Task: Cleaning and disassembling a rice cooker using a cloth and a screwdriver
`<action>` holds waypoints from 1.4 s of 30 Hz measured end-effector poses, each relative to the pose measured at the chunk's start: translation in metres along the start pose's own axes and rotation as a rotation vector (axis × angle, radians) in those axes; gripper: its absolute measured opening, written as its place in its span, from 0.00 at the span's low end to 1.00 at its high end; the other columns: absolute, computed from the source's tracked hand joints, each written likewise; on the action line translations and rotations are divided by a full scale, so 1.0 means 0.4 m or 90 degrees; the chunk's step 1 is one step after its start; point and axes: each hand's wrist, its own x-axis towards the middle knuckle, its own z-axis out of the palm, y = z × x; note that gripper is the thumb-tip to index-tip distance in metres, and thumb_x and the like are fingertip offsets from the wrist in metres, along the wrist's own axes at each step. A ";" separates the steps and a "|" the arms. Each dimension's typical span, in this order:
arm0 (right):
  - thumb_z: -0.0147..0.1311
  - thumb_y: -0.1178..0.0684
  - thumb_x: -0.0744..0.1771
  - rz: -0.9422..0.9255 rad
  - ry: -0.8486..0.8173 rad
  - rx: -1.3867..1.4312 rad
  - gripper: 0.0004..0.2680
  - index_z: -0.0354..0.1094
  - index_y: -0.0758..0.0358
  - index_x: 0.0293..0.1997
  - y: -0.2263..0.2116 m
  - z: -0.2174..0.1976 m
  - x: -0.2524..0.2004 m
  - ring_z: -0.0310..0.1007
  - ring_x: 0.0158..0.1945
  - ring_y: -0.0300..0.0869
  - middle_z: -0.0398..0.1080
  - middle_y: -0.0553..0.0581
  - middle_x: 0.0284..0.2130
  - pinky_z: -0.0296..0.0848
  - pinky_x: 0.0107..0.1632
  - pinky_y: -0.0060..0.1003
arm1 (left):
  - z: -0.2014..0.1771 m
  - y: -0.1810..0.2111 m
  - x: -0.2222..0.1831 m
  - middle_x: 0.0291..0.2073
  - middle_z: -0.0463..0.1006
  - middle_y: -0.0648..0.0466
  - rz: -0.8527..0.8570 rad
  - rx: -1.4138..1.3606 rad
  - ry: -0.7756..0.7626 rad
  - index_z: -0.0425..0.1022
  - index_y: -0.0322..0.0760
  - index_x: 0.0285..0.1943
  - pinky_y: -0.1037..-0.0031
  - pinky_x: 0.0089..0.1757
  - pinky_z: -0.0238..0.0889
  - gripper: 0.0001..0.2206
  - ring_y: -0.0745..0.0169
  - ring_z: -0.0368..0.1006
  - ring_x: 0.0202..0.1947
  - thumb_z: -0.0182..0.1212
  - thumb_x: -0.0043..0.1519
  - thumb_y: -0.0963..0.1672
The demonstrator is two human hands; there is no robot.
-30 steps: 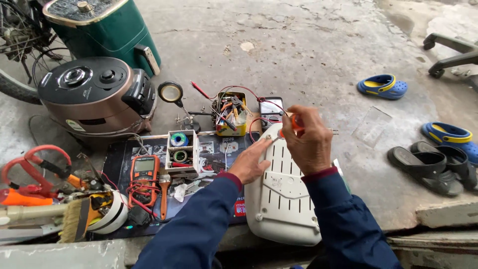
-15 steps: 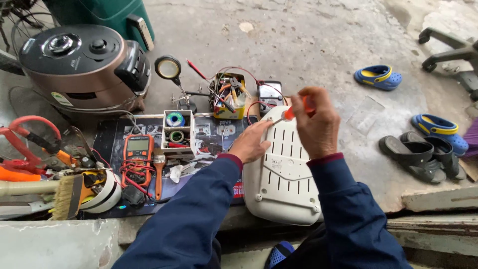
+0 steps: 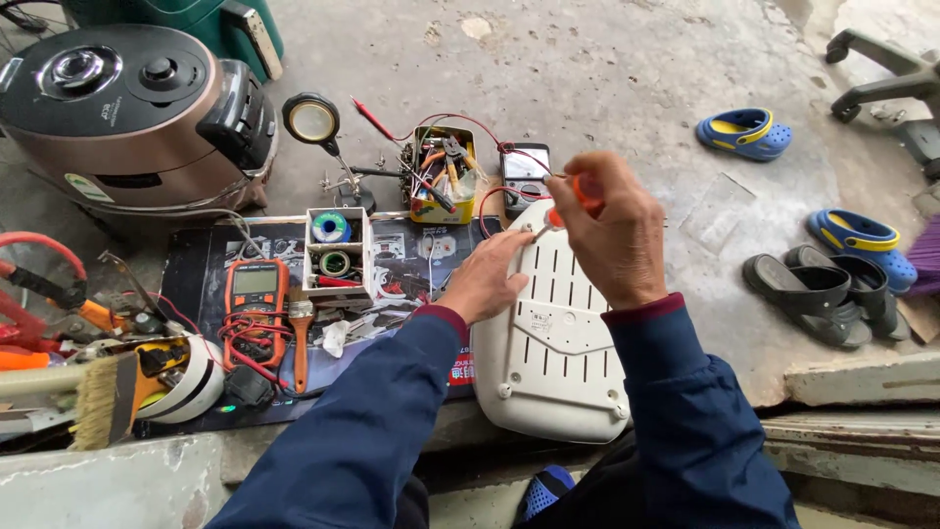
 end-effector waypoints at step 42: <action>0.59 0.43 0.73 0.066 -0.275 -0.096 0.12 0.68 0.50 0.63 -0.059 -0.052 0.083 0.81 0.52 0.62 0.78 0.61 0.47 0.77 0.54 0.64 | -0.005 -0.008 0.005 0.80 0.66 0.57 -0.018 -0.031 -0.002 0.62 0.59 0.84 0.40 0.67 0.64 0.33 0.49 0.61 0.81 0.65 0.66 0.48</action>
